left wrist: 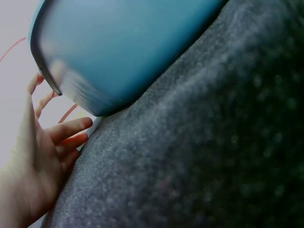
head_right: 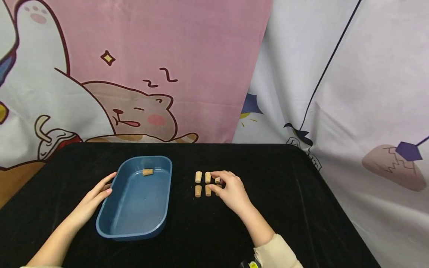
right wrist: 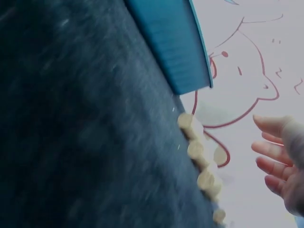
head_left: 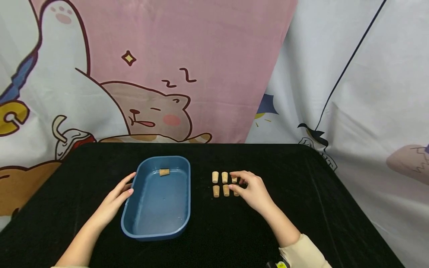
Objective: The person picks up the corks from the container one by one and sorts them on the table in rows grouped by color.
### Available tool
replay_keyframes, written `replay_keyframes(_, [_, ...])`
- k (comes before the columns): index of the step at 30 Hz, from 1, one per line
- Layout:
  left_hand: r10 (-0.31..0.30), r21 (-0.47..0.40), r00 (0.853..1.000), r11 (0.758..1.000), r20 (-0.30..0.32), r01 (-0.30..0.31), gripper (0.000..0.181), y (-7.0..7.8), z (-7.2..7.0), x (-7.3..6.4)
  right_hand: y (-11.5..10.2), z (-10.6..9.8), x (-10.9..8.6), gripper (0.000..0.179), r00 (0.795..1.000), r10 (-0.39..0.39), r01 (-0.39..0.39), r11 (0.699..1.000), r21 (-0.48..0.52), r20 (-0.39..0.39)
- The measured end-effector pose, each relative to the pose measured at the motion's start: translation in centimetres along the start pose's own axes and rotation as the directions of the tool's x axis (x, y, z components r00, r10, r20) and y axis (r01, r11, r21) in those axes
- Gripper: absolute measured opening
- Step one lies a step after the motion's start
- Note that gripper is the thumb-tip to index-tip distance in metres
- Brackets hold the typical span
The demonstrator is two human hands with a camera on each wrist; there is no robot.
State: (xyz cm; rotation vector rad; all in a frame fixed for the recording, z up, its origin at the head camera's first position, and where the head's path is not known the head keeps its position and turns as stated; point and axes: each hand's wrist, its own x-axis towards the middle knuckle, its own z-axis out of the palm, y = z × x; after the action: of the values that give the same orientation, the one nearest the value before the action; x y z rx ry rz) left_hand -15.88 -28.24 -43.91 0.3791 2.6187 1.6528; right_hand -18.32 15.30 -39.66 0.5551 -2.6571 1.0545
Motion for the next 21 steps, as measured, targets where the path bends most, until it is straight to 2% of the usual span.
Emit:
replay_keyframes(9, [-0.01,0.009,1.0,1.0,-0.002,0.01,0.054,0.0,0.0,0.0,-3.3,0.6,1.9,0.031,0.996,-0.086,0.087,0.994,0.062,-0.019])
replay_keyframes(17, [-0.001,0.005,1.0,1.0,-0.002,0.001,0.054,0.0,0.0,0.0,-6.0,1.9,3.5,0.034,0.981,-0.192,0.187,0.968,0.17,0.012])
replay_keyframes(21, [-0.011,0.009,1.0,1.0,-0.004,0.011,0.054,0.0,0.0,0.0,-7.1,2.8,4.3,0.036,0.978,-0.206,0.194,0.962,0.193,0.045])
